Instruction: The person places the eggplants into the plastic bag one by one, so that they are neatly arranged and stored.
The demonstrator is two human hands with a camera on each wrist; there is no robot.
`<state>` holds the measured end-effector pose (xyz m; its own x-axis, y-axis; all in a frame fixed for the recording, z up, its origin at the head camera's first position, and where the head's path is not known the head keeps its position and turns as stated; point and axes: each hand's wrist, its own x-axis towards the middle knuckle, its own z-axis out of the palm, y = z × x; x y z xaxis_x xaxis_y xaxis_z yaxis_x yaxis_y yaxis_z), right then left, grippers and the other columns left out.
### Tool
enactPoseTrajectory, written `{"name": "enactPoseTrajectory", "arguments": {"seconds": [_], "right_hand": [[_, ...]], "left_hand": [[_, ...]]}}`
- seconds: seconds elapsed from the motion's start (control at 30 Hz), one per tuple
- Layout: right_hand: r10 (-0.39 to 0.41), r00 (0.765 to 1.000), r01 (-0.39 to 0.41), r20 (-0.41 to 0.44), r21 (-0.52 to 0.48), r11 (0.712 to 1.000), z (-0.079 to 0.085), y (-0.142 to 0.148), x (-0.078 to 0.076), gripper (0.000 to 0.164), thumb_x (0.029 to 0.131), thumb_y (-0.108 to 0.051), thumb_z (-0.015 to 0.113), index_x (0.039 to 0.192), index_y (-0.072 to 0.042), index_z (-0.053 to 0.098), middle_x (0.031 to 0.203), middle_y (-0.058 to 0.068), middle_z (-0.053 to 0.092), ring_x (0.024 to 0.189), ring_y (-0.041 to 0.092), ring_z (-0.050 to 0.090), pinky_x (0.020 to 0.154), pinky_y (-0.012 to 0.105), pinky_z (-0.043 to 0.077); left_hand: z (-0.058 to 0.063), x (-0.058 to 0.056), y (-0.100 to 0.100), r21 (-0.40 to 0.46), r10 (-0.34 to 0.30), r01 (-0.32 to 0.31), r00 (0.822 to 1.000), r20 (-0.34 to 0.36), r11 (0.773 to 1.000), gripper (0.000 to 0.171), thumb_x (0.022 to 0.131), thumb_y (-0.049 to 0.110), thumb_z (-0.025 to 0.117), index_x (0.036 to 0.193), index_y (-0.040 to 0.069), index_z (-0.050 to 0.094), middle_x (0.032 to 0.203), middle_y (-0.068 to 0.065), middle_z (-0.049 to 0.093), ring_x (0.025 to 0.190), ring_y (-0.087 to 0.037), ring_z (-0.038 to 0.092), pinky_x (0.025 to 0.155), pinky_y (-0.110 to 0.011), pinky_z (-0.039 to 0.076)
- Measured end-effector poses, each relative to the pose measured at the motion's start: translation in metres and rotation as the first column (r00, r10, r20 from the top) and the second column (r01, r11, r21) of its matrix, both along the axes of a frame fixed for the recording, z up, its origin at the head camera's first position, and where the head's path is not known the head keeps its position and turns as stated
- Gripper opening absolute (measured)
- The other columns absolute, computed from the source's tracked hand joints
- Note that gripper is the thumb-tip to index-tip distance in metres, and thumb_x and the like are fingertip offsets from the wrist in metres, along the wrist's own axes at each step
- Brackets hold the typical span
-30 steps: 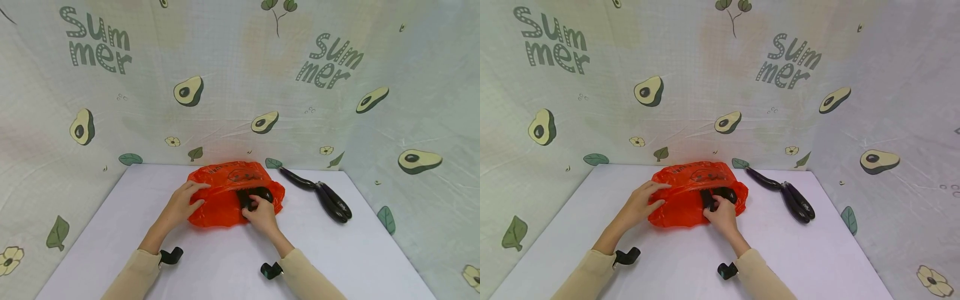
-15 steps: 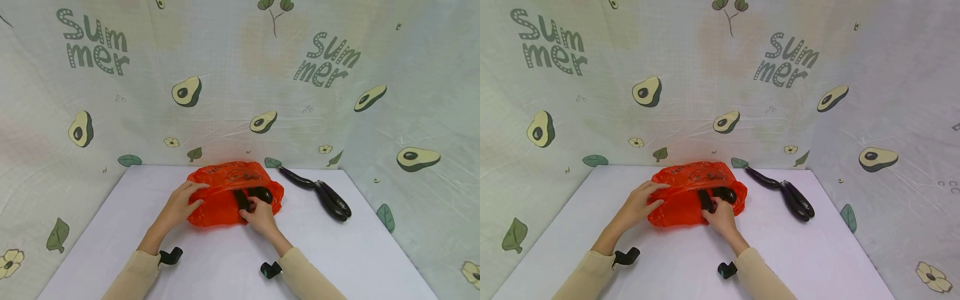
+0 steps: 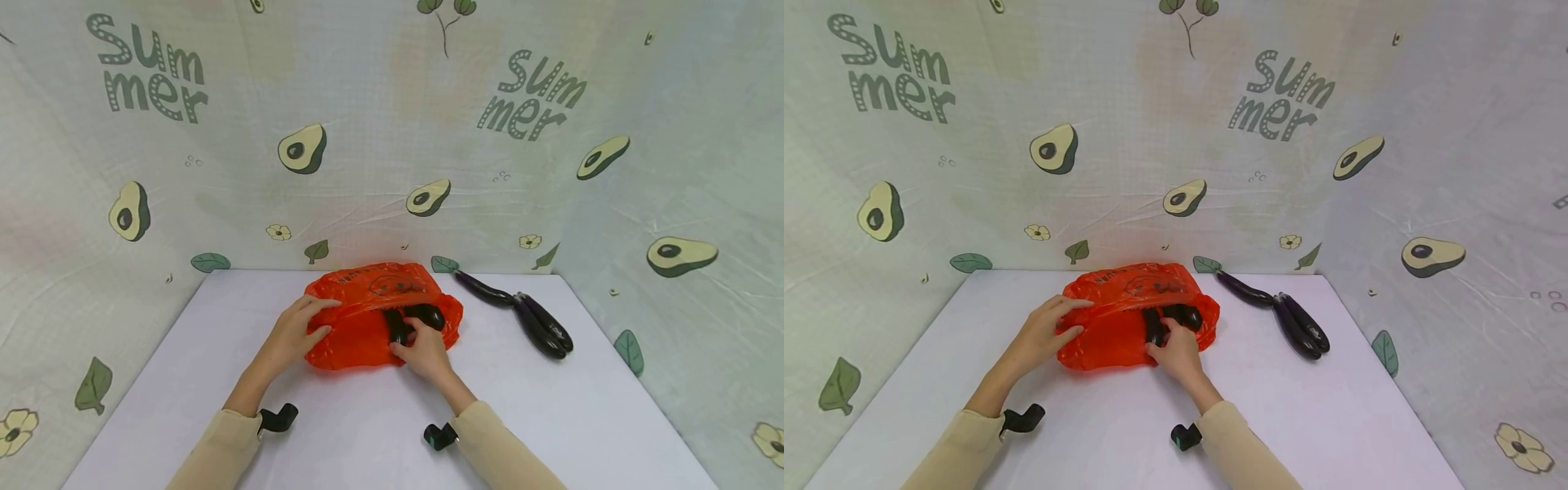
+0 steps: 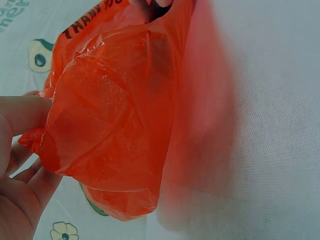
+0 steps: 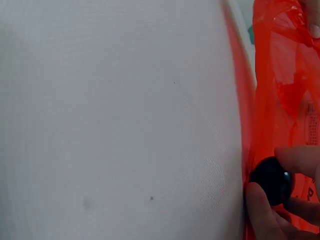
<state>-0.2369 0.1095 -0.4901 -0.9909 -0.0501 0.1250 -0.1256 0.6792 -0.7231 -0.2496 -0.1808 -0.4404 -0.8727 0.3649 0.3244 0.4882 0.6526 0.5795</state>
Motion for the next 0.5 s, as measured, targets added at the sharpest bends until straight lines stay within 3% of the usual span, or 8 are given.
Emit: {"name": "enactPoseTrajectory", "arguments": {"seconds": [0.2,0.5], "right_hand": [[-0.023,1.0,0.023,0.001,0.011,1.0,0.0009,-0.0019,-0.004,0.06,0.091,-0.023,0.085,0.141,0.0,0.062,0.074,0.003,0.065,0.062,0.012,0.058,0.057,0.025,0.049],[-0.047,0.999,0.048,-0.012,0.046,0.998,0.0019,-0.0044,-0.0085,0.058,0.093,-0.027,0.083,0.139,0.0,0.062,0.067,-0.001,0.059,0.061,0.014,0.056,0.059,0.027,0.047]], "left_hand": [[0.0005,0.0,0.0,0.004,0.001,-0.001,1.0,-0.005,1.0,0.054,0.092,0.004,0.082,0.141,0.019,0.067,0.125,-0.003,0.063,0.116,-0.024,0.061,0.096,-0.045,0.062],[0.0016,0.0009,0.0003,0.0,0.006,-0.006,1.0,-0.007,1.0,0.053,0.092,0.004,0.082,0.141,0.019,0.067,0.125,-0.003,0.063,0.116,-0.024,0.062,0.096,-0.045,0.062]]}}
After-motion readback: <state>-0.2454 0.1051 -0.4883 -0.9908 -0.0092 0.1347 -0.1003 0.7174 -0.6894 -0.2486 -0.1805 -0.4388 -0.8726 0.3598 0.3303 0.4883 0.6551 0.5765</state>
